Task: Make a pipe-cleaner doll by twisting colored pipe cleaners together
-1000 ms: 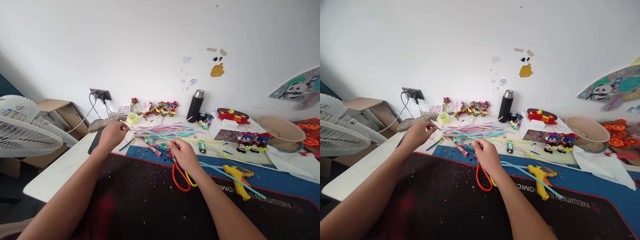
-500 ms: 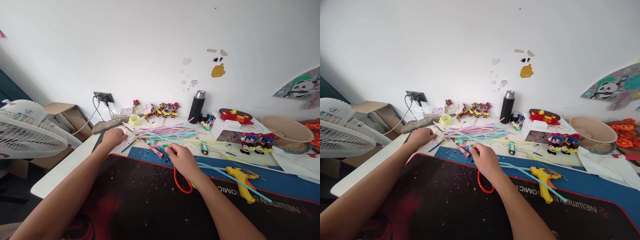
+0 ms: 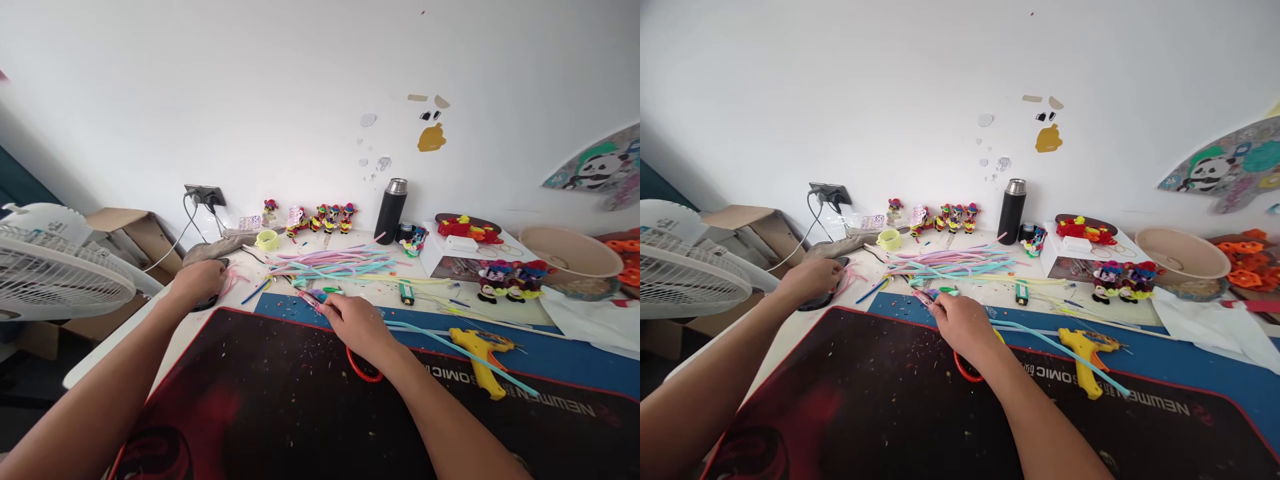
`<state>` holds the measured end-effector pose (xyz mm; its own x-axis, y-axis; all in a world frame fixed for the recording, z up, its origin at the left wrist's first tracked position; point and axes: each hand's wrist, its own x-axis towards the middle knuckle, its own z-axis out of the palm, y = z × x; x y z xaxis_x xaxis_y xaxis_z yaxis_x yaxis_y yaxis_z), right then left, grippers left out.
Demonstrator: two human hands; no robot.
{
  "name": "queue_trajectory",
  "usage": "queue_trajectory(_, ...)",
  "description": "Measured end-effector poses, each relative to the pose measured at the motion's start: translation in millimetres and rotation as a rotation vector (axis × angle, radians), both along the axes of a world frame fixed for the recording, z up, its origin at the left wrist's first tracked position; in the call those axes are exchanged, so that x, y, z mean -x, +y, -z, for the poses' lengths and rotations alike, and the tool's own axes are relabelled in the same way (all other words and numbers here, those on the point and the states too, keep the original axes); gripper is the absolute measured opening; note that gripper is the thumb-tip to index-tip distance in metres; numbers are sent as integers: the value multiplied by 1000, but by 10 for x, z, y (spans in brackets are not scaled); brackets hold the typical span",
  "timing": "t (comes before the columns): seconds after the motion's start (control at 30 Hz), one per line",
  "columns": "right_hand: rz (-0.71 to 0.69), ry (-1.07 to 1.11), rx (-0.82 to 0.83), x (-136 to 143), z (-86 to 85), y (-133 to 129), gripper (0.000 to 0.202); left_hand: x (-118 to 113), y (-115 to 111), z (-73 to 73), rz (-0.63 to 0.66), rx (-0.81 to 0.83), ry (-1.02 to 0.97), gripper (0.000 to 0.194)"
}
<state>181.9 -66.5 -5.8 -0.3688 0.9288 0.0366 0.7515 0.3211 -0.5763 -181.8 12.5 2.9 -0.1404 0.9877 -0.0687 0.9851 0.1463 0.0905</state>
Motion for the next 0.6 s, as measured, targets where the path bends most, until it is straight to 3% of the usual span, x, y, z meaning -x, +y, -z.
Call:
queue_trajectory(0.13,-29,-70,-26,16,23,-12,27,-140,9,67,-38,56,79,32)
queue_trajectory(0.37,-62,-117,-60,13,49,-20,26,-274,90,26,-62,61,131,62)
queue_trajectory(0.6,-69,-98,-117,26,59,-16,27,-238,227,141,-70,115,115,38)
